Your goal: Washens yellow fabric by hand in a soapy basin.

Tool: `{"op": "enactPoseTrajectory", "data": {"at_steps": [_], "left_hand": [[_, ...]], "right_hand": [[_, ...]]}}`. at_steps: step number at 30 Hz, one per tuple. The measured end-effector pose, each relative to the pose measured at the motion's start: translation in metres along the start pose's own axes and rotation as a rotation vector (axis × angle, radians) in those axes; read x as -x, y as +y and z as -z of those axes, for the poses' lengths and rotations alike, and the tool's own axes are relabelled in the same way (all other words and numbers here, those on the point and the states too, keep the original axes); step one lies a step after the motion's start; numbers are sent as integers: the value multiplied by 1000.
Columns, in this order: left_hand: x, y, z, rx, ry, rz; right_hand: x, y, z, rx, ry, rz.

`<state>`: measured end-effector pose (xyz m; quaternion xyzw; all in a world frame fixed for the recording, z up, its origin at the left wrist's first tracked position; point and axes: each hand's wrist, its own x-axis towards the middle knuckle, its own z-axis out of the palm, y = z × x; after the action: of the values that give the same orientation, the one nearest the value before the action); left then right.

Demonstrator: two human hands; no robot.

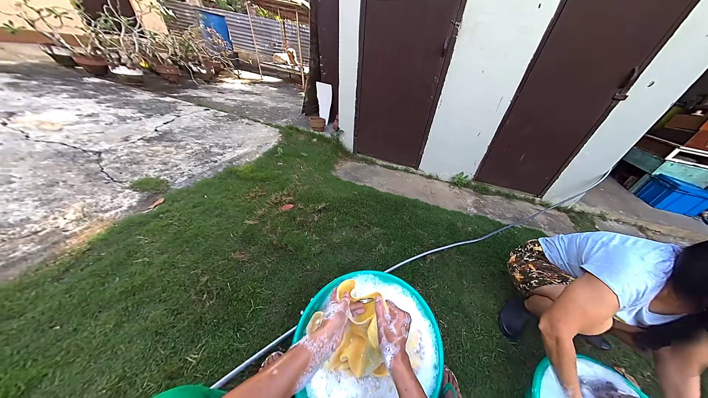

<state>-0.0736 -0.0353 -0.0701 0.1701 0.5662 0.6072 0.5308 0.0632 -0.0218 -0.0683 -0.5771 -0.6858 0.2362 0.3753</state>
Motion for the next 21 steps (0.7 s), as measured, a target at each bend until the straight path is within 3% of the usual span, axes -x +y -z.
{"op": "enactPoseTrajectory", "data": {"at_steps": [5,10,13,18,21], "left_hand": [[-15,19,2,53,-97,36],[-11,25,4,-219,-81,56],[-13,33,5,-327,-53,-125],[-2,98,13,-358,-61,-414],[10,130,16,-361,-65,-547]], "right_hand": [[10,0,-3,41,-241,275],[29,-1,-24,154,-294,540],[34,-1,-31,160,-371,542],[10,15,-23,-68,-499,303],[-11,40,-21,-167,-473,310]]}}
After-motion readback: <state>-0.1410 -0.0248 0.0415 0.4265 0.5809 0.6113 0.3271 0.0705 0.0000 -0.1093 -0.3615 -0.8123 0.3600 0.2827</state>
